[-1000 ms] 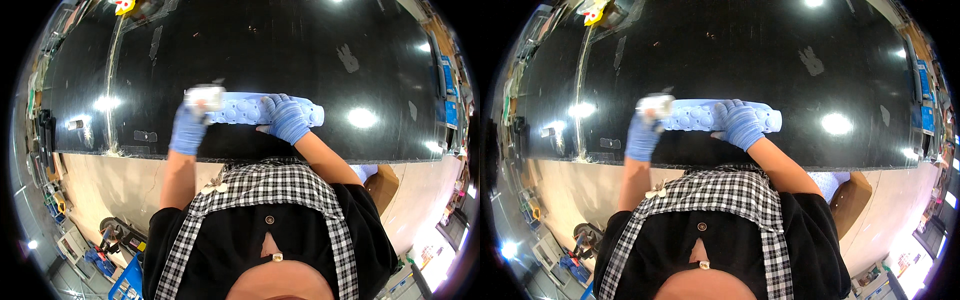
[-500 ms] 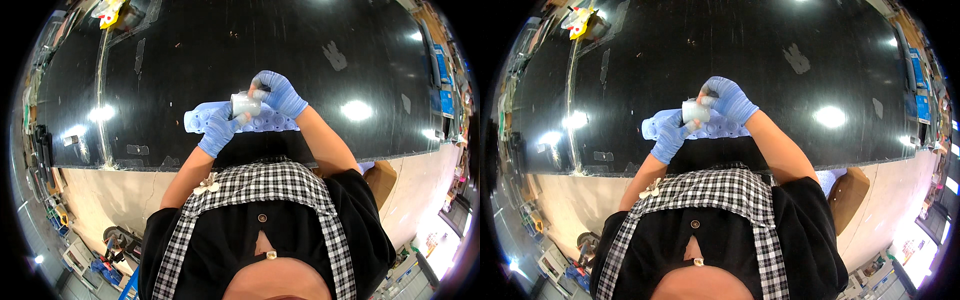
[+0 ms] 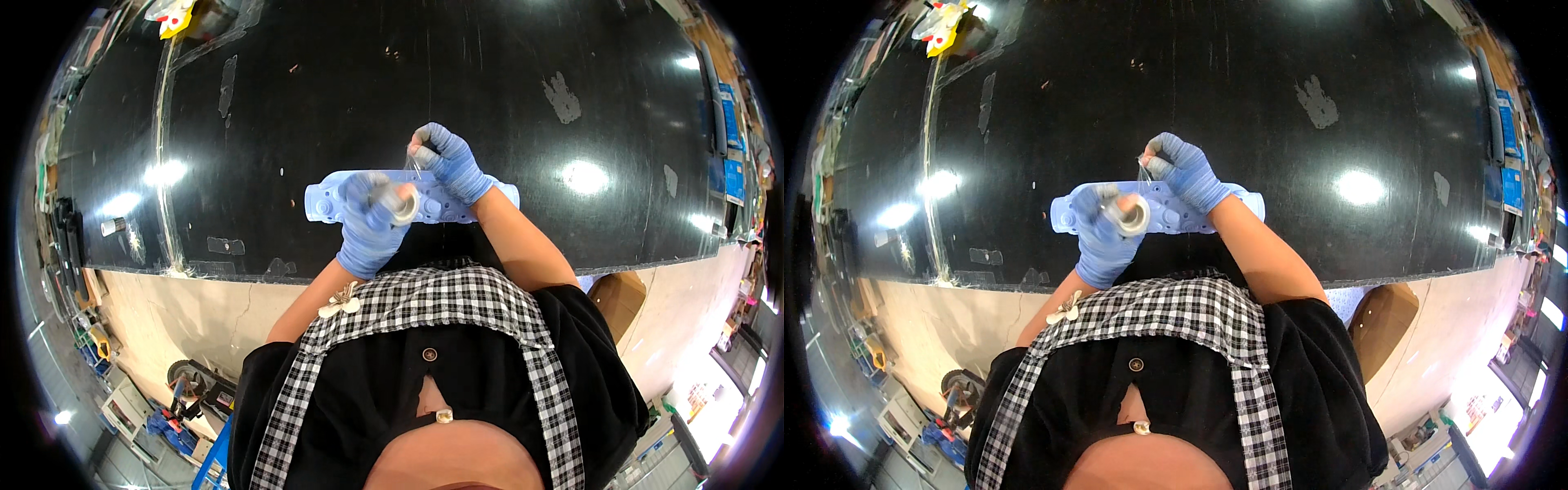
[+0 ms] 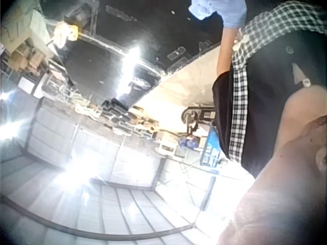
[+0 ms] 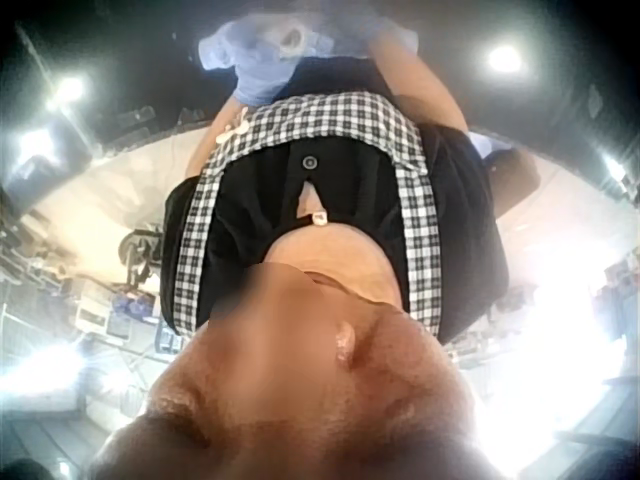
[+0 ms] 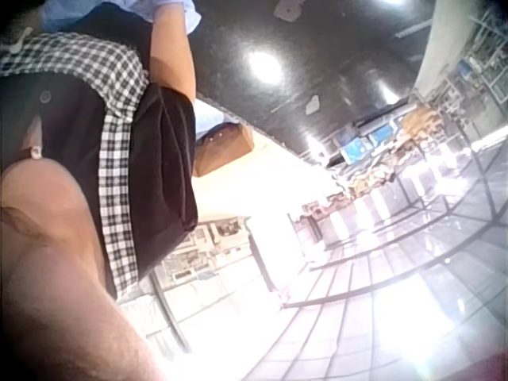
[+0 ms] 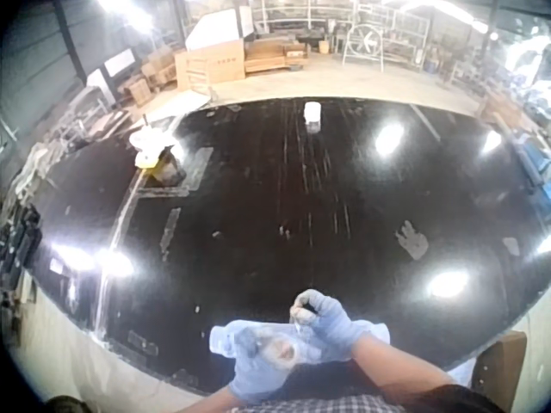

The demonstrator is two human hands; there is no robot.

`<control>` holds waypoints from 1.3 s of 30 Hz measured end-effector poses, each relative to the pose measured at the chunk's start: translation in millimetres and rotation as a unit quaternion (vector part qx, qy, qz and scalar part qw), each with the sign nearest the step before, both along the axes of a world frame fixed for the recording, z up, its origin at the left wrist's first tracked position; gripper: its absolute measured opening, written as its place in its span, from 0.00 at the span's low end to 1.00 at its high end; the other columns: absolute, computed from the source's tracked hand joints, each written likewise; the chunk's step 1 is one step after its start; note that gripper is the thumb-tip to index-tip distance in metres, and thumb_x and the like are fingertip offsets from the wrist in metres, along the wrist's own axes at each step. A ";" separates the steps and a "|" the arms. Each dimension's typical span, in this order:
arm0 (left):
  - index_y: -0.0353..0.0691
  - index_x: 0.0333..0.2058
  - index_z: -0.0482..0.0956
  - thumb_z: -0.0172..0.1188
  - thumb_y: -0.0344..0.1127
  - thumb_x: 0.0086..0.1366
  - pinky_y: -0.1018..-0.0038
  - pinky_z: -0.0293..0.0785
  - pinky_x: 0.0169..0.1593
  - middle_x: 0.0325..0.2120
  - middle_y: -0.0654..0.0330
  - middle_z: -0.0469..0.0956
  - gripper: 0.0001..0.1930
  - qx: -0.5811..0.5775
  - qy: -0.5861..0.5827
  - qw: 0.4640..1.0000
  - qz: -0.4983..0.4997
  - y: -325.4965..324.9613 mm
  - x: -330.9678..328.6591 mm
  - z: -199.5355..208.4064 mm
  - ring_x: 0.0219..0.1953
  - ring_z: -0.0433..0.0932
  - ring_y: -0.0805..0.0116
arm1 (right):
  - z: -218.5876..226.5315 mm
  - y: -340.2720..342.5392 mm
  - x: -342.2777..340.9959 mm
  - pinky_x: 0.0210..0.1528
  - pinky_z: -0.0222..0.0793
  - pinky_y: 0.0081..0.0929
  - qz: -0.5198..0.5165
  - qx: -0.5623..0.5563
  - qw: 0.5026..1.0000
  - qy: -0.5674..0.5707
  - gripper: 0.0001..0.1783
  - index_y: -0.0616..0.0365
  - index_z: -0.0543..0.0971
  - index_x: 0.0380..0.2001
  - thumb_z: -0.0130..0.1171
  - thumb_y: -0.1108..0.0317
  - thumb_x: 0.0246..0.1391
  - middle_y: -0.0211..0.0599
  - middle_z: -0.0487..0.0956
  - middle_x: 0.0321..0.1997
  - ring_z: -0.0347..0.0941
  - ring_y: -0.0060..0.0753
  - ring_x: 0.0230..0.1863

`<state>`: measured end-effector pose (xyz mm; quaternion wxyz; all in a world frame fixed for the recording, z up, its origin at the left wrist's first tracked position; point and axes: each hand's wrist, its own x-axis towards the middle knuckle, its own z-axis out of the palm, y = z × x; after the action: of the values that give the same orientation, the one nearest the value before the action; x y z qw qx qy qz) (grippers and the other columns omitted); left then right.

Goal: The person retrieves blue and gray perforated mats from a cardboard box, lays them on a black table, rolls each mat tightly, and secures the roll with clear tape. The person repeats this process for several mats, stacking the finished rolls on the table.

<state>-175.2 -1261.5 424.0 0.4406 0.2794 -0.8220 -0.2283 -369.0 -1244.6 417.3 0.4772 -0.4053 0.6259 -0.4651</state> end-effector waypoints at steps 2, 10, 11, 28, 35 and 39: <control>0.60 0.49 0.79 0.74 0.35 0.50 0.65 0.74 0.39 0.37 0.64 0.71 0.26 -0.125 -0.116 0.985 -0.014 4.7 10.6 2.8 0.43 0.71 0.57 | -1.5 -3.9 -1.6 0.40 0.70 0.20 -0.002 0.057 0.998 -0.014 0.03 0.54 0.77 0.35 0.61 0.70 0.60 0.23 0.75 0.32 0.69 0.16 0.34; 0.53 0.53 0.76 0.69 0.44 0.58 0.65 0.78 0.32 0.36 0.60 0.79 0.24 0.003 -0.154 0.970 -0.188 9.7 24.9 12.1 0.33 0.82 0.57 | -8.7 -18.6 -2.1 0.48 0.75 0.31 0.146 0.220 0.942 0.209 0.08 0.54 0.82 0.39 0.64 0.66 0.56 0.38 0.83 0.36 0.79 0.38 0.40; 0.51 0.53 0.76 0.68 0.44 0.58 0.63 0.78 0.34 0.37 0.58 0.79 0.24 0.009 -0.168 0.972 -0.162 2.8 22.8 15.2 0.35 0.81 0.56 | -5.5 -21.6 -1.6 0.49 0.75 0.34 0.195 0.236 0.911 0.278 0.10 0.52 0.83 0.39 0.65 0.64 0.54 0.39 0.85 0.37 0.80 0.44 0.42; 0.40 0.46 0.73 0.66 0.31 0.54 0.57 0.71 0.49 0.42 0.53 0.74 0.20 -0.001 -0.117 0.993 0.032 -52.1 -19.8 10.0 0.46 0.73 0.50 | 26.0 47.9 28.4 0.74 0.32 0.57 0.201 0.124 0.765 0.599 0.65 0.61 0.56 0.70 0.57 0.21 0.41 0.48 0.60 0.70 0.51 0.49 0.73; 0.50 0.66 0.53 0.63 0.47 0.61 0.80 0.73 0.24 0.43 0.49 0.75 0.39 0.882 0.119 0.422 -0.174 21.4 23.4 -0.1 0.26 0.78 0.70 | 33.5 30.7 23.0 0.74 0.36 0.52 0.235 0.164 0.763 0.580 0.67 0.61 0.57 0.70 0.57 0.19 0.39 0.47 0.62 0.69 0.55 0.47 0.71; 0.46 0.68 0.51 0.64 0.54 0.61 0.78 0.80 0.31 0.49 0.46 0.75 0.43 0.811 -0.060 0.532 -0.235 4.0 14.7 -33.3 0.36 0.84 0.64 | 6.5 6.5 -1.9 0.71 0.48 0.48 0.193 0.076 0.794 0.572 0.63 0.62 0.61 0.67 0.61 0.24 0.40 0.48 0.64 0.67 0.57 0.48 0.70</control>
<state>-160.4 -1257.6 390.7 -0.0955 0.3266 -0.3439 -0.8752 -370.9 -1238.1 423.8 0.1410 -0.6719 0.7271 0.0024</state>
